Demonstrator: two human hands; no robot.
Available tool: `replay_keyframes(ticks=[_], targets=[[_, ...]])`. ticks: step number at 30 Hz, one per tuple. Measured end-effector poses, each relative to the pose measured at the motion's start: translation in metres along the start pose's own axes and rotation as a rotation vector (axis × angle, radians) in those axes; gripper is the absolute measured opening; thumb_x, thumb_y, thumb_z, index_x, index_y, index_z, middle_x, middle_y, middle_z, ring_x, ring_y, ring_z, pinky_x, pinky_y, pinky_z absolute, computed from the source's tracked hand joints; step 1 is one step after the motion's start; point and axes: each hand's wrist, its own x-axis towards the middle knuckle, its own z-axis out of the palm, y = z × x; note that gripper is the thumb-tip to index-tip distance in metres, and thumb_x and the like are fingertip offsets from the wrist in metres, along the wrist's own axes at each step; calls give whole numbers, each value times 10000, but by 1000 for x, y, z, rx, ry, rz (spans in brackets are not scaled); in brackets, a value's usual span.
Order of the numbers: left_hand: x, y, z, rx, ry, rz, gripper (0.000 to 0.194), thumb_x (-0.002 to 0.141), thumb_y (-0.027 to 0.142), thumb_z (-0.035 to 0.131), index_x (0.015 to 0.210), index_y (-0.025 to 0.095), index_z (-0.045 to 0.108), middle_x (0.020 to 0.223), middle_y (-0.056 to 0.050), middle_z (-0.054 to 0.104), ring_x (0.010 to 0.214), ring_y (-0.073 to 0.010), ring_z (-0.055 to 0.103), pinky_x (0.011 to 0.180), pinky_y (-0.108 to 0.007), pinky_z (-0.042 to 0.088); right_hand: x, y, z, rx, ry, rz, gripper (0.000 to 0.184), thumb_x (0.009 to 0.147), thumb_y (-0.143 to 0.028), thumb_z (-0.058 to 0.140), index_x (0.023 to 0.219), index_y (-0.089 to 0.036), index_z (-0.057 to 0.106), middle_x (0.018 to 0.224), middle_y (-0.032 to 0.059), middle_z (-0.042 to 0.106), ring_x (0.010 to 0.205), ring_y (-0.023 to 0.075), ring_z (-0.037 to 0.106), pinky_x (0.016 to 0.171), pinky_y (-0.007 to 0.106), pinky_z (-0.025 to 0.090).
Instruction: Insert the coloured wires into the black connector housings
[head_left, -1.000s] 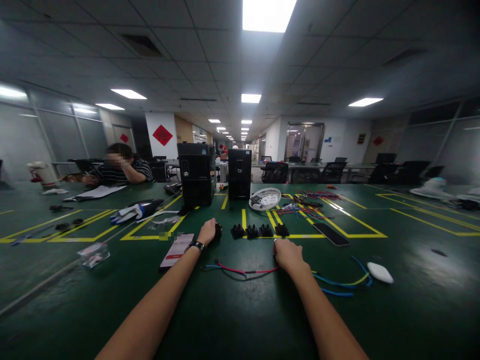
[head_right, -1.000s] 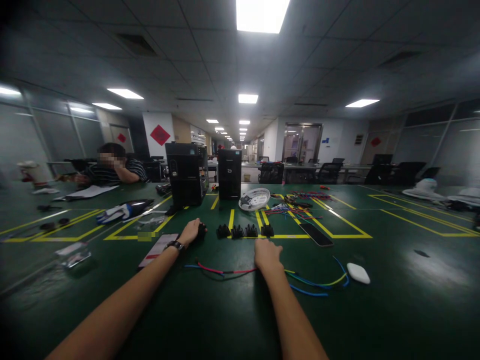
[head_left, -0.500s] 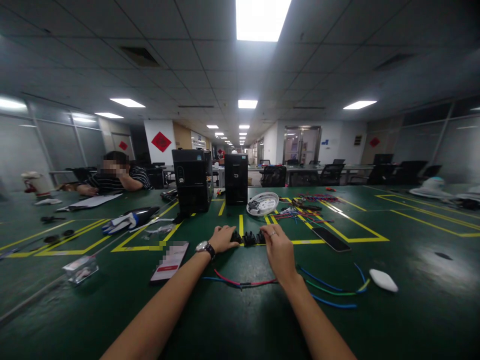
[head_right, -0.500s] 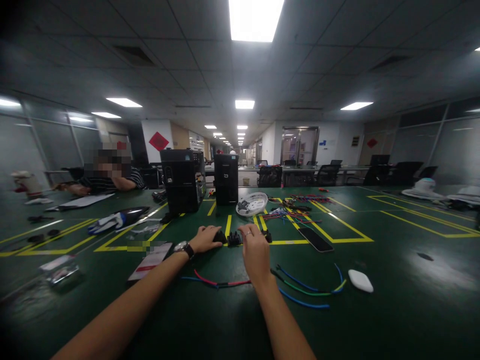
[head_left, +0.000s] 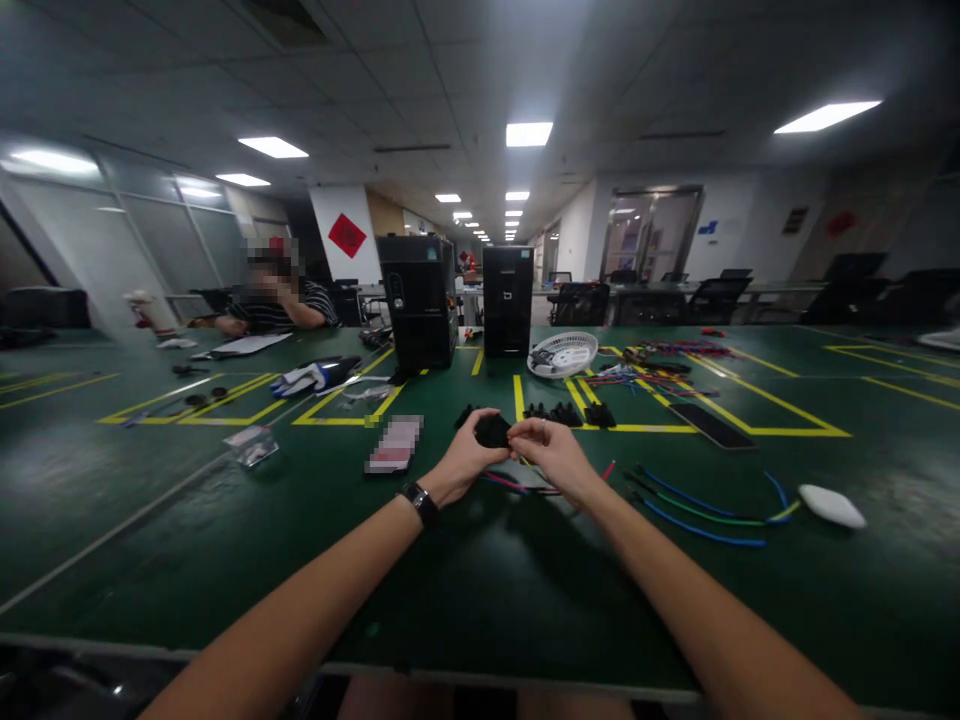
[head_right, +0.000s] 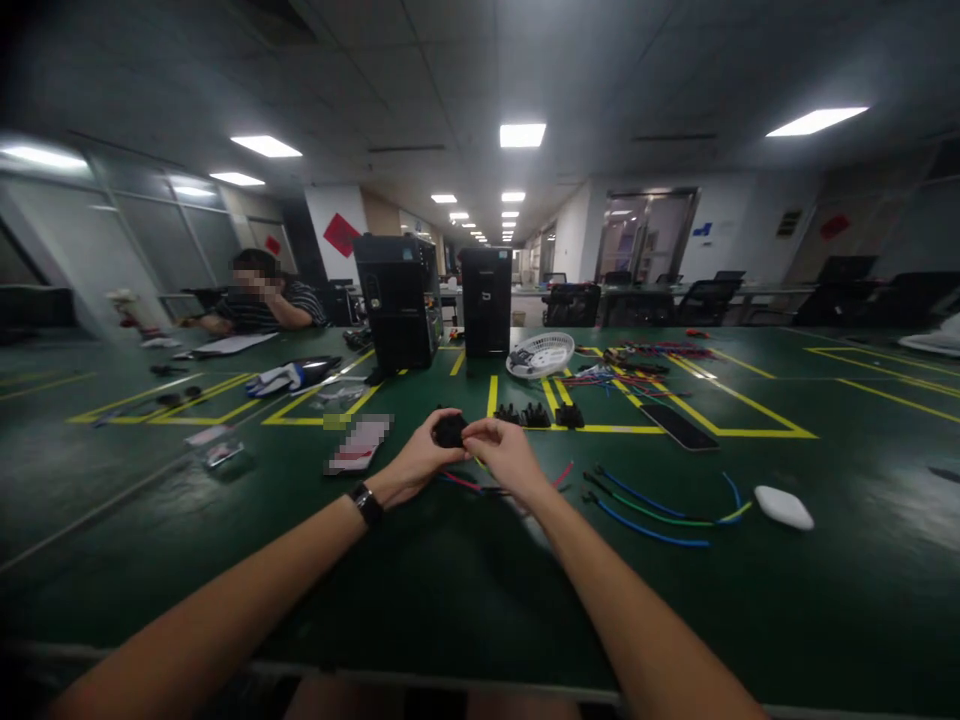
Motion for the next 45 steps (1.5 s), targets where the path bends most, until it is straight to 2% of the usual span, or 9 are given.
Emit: replay_keyframes(ticks=[3, 7, 16, 21, 25, 33, 37, 40, 45], targets=[[-10, 1, -5, -28, 38, 14, 703, 566, 150, 778, 1203, 190, 484, 966, -33, 598, 842, -148, 586, 757, -275, 470, -6, -2, 6, 27, -68, 103, 243, 667, -303, 713, 836, -158, 615, 678, -3, 637, 579, 115, 605, 566, 250, 517], [-8, 5, 0, 49, 85, 125, 677, 583, 126, 742, 1204, 179, 477, 961, -33, 600, 851, -154, 586, 755, -265, 460, -9, 0, 8, -79, -56, 126, 276, 688, -341, 694, 867, -154, 597, 557, -38, 581, 408, 71, 483, 359, 166, 370], [-13, 8, 8, 289, 211, 241, 624, 596, 103, 692, 1180, 212, 501, 1137, -73, 575, 1059, -239, 557, 906, -346, 433, -10, 2, 17, -154, 42, 121, 253, 670, -339, 688, 811, -149, 600, 510, -49, 548, 362, 59, 440, 338, 169, 344], [-15, 9, 9, 278, 189, 216, 649, 597, 47, 637, 1207, 214, 491, 1081, -44, 607, 957, -203, 592, 854, -315, 461, -8, 9, 18, -109, 81, 95, 334, 656, -349, 706, 849, -185, 488, 638, -53, 547, 415, 73, 504, 323, 165, 369], [-18, 9, 11, 189, 82, 251, 674, 650, 48, 589, 1289, 213, 452, 1184, -63, 586, 1052, -203, 578, 939, -332, 445, -7, 11, 14, -32, 158, 105, 491, 611, -332, 744, 923, -232, 378, 830, -52, 520, 440, 72, 534, 291, 157, 347], [-20, 13, 13, -18, -105, 183, 718, 707, 70, 528, 1395, 196, 364, 1357, -95, 496, 1201, -220, 512, 1019, -360, 421, -8, 1, 2, -53, 122, 242, 565, 639, -326, 725, 1116, -242, 433, 1071, 31, 563, 471, 40, 520, 342, 149, 347], [-22, 17, 13, 41, -63, 128, 634, 783, 148, 517, 1400, 194, 377, 1284, -93, 559, 1133, -234, 549, 974, -372, 444, -7, 2, 1, -13, 116, 271, 578, 627, -331, 740, 1110, -244, 434, 956, -11, 583, 437, 33, 497, 329, 132, 293], [-21, 23, 12, 53, 89, 166, 464, 865, 294, 487, 1318, 193, 472, 1203, -87, 600, 1090, -227, 562, 960, -357, 432, -6, 1, 2, 43, 61, 289, 581, 621, -378, 761, 1061, -238, 409, 770, -72, 553, 370, 32, 452, 306, 127, 235], [-15, 33, 1, -61, 161, 173, 416, 870, 442, 470, 1199, 191, 514, 863, -42, 649, 772, -171, 612, 700, -272, 483, -9, -2, 7, -13, -117, 289, 527, 690, -557, 685, 977, -232, 387, 605, -88, 550, 309, 58, 418, 296, 145, 226]])
